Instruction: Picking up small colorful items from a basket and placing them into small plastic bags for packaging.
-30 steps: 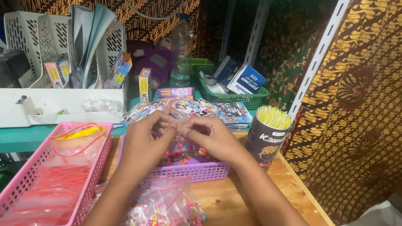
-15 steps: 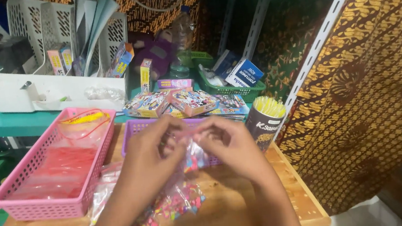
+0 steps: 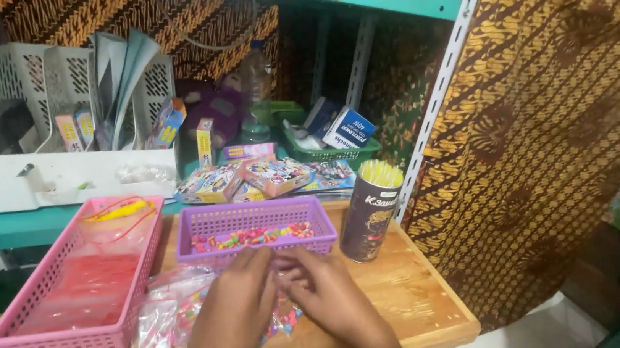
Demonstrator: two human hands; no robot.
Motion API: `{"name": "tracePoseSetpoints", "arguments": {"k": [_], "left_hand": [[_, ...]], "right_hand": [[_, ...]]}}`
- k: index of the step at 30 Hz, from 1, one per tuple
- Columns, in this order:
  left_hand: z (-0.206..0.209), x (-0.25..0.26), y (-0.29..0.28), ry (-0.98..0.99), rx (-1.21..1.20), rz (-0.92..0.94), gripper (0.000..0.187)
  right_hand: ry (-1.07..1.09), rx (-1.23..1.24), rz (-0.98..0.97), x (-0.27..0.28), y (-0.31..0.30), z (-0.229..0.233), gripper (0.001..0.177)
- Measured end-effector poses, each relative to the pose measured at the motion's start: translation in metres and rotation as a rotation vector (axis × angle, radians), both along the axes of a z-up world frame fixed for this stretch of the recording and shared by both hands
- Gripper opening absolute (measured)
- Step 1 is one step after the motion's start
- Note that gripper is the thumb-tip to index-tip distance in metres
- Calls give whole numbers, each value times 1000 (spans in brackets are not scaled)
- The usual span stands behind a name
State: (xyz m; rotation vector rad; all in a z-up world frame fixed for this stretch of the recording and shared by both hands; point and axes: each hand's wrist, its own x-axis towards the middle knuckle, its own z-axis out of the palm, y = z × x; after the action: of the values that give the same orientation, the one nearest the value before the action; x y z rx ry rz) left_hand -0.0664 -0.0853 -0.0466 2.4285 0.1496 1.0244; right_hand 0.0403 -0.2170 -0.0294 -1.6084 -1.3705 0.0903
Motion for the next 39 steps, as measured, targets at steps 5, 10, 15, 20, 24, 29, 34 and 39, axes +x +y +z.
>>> {"name": "tracePoseSetpoints", "arguments": {"k": [5,10,15,20,24,29,34,39], "left_hand": [[17,-26,4,59,50,204,19],[48,-69,36,-192,-113,256,15],[71,-91,124,-40,143,503,20],[73,-80,180,540,39,676,44],[62,-66,200,754,214,702,50],[46,-60,212,587,333,758,21],[44,-64,214,507,313,722,30],[46,-67,207,330,413,748,24]], "right_hand": [[-146,7,-145,-4,-2,8,26],[-294,64,-180,-21,1,39,16],[-458,44,25,-31,55,70,15],[-539,-8,158,-26,160,76,22],[-580,-274,124,-23,224,64,40],[-644,-419,15,-34,237,61,49],[-558,-429,10,-38,236,47,27],[-487,-185,-3,-22,244,31,25]]}}
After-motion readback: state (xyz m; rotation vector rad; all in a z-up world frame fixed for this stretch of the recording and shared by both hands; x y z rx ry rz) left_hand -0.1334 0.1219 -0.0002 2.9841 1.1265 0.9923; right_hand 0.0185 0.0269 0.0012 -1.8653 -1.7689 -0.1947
